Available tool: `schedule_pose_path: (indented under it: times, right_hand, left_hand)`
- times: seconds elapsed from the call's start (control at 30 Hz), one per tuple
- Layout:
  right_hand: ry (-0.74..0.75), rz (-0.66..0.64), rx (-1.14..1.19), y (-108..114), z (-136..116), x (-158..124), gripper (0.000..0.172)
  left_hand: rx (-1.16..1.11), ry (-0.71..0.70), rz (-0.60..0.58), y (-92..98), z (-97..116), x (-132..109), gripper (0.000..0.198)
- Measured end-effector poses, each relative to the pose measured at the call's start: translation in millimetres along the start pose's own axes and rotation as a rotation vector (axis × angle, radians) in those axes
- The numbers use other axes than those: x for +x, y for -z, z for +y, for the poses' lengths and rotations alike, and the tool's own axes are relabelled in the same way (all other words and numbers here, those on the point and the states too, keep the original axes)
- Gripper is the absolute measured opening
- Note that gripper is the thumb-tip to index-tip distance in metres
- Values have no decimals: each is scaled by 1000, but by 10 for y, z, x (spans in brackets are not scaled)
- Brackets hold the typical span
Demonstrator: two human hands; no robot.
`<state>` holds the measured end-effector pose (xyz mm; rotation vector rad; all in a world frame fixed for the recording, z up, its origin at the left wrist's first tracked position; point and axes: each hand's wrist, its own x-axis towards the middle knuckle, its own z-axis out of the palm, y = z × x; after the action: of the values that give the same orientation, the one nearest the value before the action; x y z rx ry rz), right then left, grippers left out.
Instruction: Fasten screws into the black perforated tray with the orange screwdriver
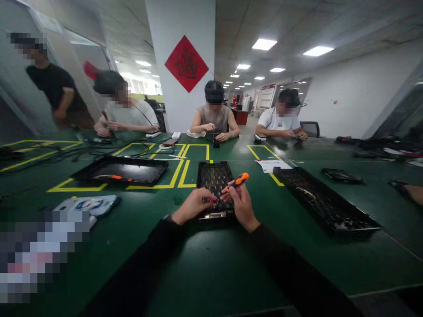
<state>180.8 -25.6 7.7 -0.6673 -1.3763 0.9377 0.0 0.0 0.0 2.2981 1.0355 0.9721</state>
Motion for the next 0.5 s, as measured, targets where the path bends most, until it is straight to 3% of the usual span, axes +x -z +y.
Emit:
schedule_pose_path:
  times: [0.5]
  right_hand:
    - [25,-28,-49,5,-36,-5,19]
  left_hand:
    - [-60,22,33,-13,7,-14,16]
